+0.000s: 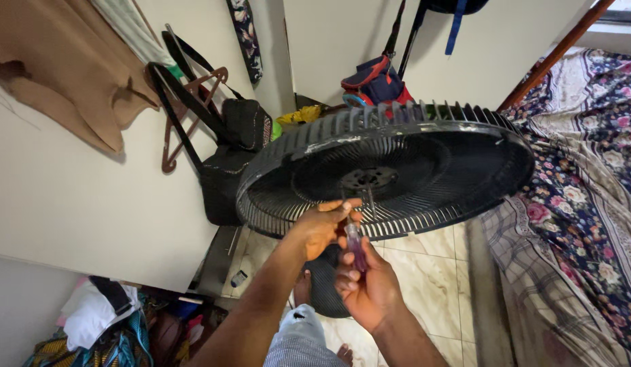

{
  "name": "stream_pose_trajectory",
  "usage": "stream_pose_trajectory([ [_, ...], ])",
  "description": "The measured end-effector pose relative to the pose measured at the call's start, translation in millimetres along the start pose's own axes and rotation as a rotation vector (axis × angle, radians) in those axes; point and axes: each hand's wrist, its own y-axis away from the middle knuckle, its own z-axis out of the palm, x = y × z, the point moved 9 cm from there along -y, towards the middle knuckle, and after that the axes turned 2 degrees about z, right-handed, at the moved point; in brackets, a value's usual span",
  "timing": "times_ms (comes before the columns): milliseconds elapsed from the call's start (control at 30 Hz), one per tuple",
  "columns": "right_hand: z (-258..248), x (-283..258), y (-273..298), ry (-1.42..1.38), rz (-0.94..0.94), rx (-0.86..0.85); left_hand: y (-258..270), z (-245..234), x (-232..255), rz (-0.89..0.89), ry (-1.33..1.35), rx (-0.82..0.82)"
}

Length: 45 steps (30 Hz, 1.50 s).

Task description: The person uses a screwdriver to loosen the central nut on the front grill of a standing electric fan, removes the grill, and then removes the fan blades. The person then reattaches the front grill to the fan.

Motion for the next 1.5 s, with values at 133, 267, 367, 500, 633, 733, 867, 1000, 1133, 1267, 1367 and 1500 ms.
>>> stream_pose_trajectory([
  [133,0,-38,12,0.749,-0.527,0.317,1,4,4,0.016,-0.057,0.039],
  [267,-8,-34,3,0.549,-0.302,0.257,0,4,7,0.013,-0.055,0.072],
  [367,20,-15,0,-0.15,0.064,-0.185,0,7,6,0.007,0.043,-0.01],
  [500,-9,-51,3,0.756,-0.325,0.34,-8,4,9,0.074,-0.081,-0.008],
  [633,18,-70,15,1.611,-0.838,0.385,-9,4,7,0.104,-0.204,0.046],
  [733,-17,-46,-16,0.568,-0.305,-0.032,-5,-1,2,0.038,-0.156,0.079],
  [867,-34,-19,-31,0.317,-0.125,0.049,-9,-2,-1,0.041,-0.102,0.051],
  [1000,-9,-50,-15,1.249,-0.548,0.365,-18,0,-5,0.043,-0.086,0.056],
  [1133,-17,-35,-18,0.753,-0.15,0.296,-7,-4,1,0.036,-0.136,0.077],
  [1267,21,-12,-11,0.128,0.054,-0.125,6,7,13,0.036,-0.072,0.032],
  [1367,38,-13,-4,0.058,0.081,-0.22,7,12,18,0.028,0.012,-0.012],
  [1500,15,-28,-2,0.571,-0.023,0.134,1,8,10,0.053,-0.018,0.01],
])
